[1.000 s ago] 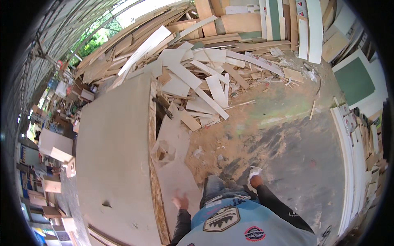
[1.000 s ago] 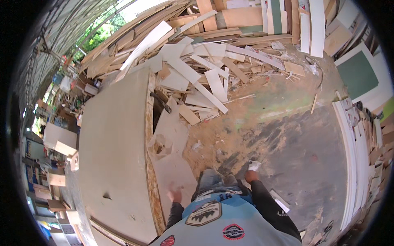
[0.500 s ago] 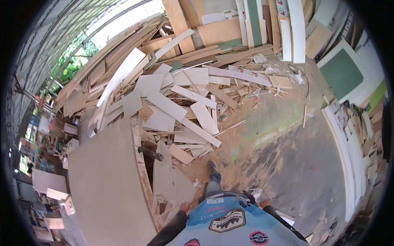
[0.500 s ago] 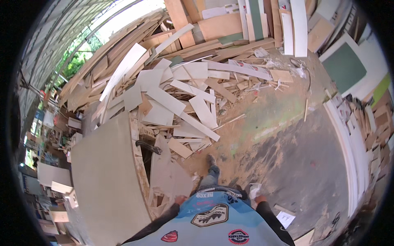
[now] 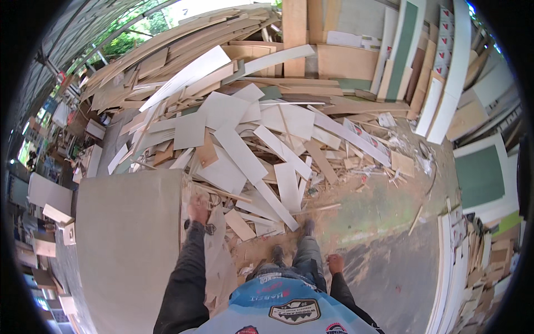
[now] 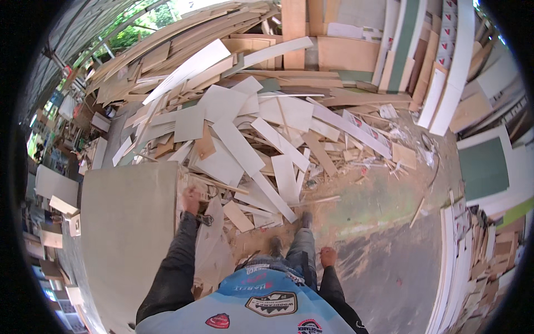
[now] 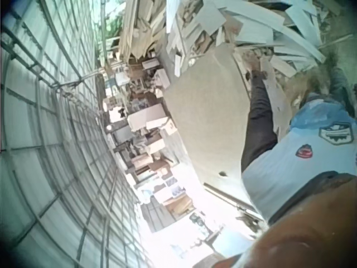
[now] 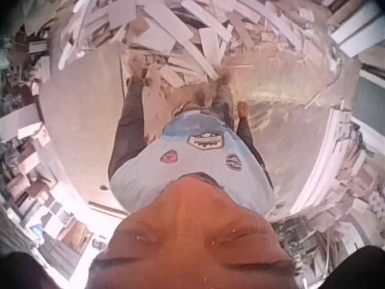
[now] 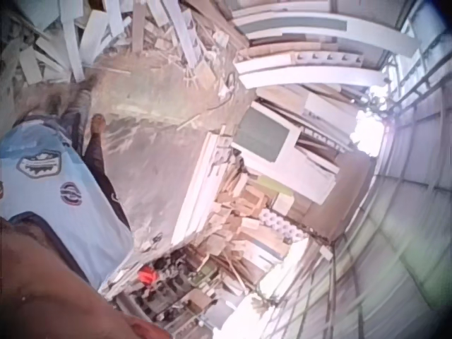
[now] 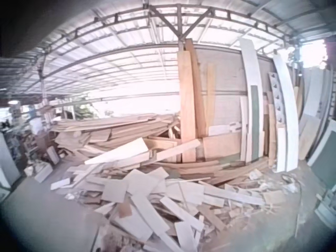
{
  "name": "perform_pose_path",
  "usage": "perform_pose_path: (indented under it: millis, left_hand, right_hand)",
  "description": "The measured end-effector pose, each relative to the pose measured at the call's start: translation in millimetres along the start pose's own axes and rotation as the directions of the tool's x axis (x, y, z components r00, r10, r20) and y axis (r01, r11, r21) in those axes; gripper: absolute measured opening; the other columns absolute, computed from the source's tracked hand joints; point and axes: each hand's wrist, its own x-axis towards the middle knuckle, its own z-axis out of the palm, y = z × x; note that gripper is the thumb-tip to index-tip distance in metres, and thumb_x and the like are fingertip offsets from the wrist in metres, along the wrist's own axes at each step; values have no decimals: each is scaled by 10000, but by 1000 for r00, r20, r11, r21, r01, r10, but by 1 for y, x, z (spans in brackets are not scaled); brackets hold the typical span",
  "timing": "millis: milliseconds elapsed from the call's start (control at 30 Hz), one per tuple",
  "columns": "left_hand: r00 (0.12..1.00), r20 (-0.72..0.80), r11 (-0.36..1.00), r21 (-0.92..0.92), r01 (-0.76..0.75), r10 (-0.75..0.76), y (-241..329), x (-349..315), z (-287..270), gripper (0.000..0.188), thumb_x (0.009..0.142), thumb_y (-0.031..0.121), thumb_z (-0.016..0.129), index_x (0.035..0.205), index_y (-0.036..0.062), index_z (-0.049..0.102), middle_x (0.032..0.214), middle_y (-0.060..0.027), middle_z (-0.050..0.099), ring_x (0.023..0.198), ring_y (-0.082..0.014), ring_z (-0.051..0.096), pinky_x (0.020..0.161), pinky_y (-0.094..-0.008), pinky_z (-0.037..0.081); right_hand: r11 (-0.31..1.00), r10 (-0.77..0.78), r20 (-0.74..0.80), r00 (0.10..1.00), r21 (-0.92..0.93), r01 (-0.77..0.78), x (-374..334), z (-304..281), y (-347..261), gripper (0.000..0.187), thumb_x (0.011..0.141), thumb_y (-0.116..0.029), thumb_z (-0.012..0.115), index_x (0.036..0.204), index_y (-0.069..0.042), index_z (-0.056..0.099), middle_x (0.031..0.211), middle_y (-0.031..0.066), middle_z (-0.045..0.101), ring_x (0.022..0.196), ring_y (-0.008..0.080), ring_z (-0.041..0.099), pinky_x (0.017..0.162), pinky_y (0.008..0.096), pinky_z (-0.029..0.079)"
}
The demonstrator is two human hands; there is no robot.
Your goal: The person retrieves a wooden board from a pile, places it on a workbench, measures it with a tape measure, and then cuts it using a table saw.
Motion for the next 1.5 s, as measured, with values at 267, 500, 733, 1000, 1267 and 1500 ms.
perform_pose_path:
  millis: [267,500,733,1000,1267,1500]
  left_hand:
    - [964,-32,737,638,222,-263,-29,168,-62,720,756,315,806,1404,125,553,1585,-198,376,1487,-404,301,1170,-650,259]
    - [871,-314,507,717,478,-377,-4,176,-52,945,669,358,820,1517,167,447,1646,-260,250,1555,-435,159,1181,-697,200]
    - [900,-252,601,676,426,-355,-5,194,-13,816,633,285,791,1393,132,537,1657,-249,208,1548,-456,165,1174,-710,183]
    - [899,-258,550,720,424,-355,9,190,-36,783,610,187,799,1350,155,545,1655,-238,209,1512,-484,206,1161,-690,188]
    - [903,-231,569,713,411,-362,11,202,-33,759,608,208,795,1326,159,555,1639,-257,227,1492,-490,240,1164,-653,177]
    - [919,-218,618,686,384,-328,10,205,-32,776,617,224,795,1349,150,550,1647,-264,212,1497,-489,231,1164,-653,177]
  right_hand:
    - [733,108,591,800,-590,337,181,56,-94,291,892,-283,602,950,-95,817,1009,205,765,947,431,726,884,512,584]
    - [586,-50,552,832,-659,472,422,174,-225,279,899,-243,620,913,-14,777,933,189,764,875,390,750,776,541,594]
    - [-47,-616,713,335,-459,887,643,402,-282,216,801,-242,643,653,-104,717,658,159,667,640,341,676,598,517,512]
    - [737,-548,477,688,-114,666,584,730,-429,308,939,-194,577,1171,-42,711,968,161,747,1003,333,711,869,513,531]
    - [816,77,666,742,386,-431,589,757,-497,478,895,-237,803,1282,-29,615,874,23,558,774,164,602,653,307,497]
    - [768,-33,604,797,525,-366,602,710,-609,475,866,-272,830,1199,7,637,1025,98,692,844,219,680,710,343,542]
